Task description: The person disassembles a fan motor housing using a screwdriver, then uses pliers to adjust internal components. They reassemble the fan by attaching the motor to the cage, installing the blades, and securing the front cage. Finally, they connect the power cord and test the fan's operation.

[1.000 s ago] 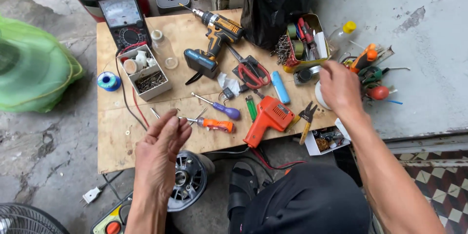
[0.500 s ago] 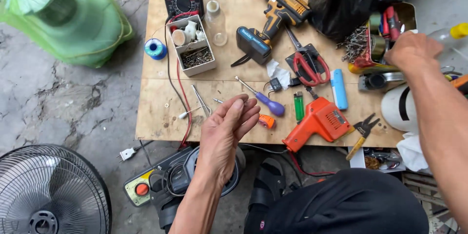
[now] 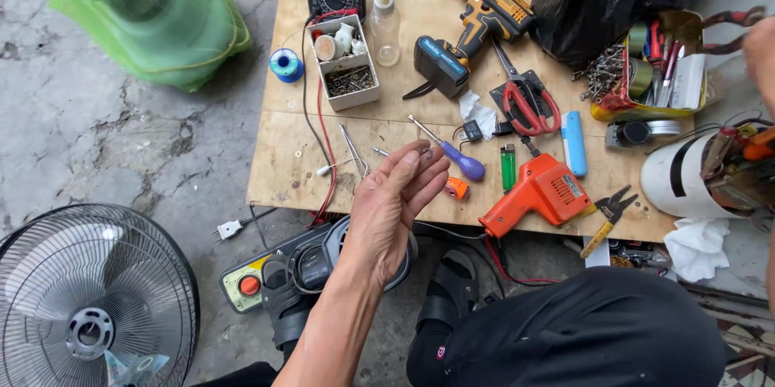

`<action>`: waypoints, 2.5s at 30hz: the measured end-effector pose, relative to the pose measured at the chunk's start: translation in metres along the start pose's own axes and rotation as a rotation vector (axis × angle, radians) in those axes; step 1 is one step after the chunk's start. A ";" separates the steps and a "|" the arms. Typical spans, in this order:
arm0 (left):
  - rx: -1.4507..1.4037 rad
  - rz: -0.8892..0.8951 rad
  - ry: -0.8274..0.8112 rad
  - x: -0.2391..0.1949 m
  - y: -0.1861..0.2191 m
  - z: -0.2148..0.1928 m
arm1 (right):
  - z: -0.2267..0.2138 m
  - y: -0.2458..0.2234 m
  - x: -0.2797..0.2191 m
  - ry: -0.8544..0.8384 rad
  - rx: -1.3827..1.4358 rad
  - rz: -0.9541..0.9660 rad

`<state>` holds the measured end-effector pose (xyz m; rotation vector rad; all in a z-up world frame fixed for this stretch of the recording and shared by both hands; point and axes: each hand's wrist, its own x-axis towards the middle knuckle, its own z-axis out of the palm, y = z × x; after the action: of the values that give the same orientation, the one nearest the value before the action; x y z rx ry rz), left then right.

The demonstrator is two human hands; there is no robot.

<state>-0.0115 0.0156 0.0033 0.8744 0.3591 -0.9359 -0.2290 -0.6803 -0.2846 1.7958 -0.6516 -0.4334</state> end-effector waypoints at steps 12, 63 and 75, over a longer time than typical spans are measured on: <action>0.019 0.118 -0.116 -0.042 0.007 -0.022 | -0.572 0.208 -0.299 0.152 2.450 0.638; 0.198 0.258 0.055 -0.065 0.012 -0.049 | -0.665 0.101 -0.351 -0.380 2.175 -0.052; 0.217 0.256 0.094 -0.063 0.011 -0.047 | -0.669 0.115 -0.354 -0.649 2.053 -0.033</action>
<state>-0.0337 0.0901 0.0183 1.1373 0.2215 -0.7060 -0.1368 0.0144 0.0229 3.5779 -1.9298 -0.2960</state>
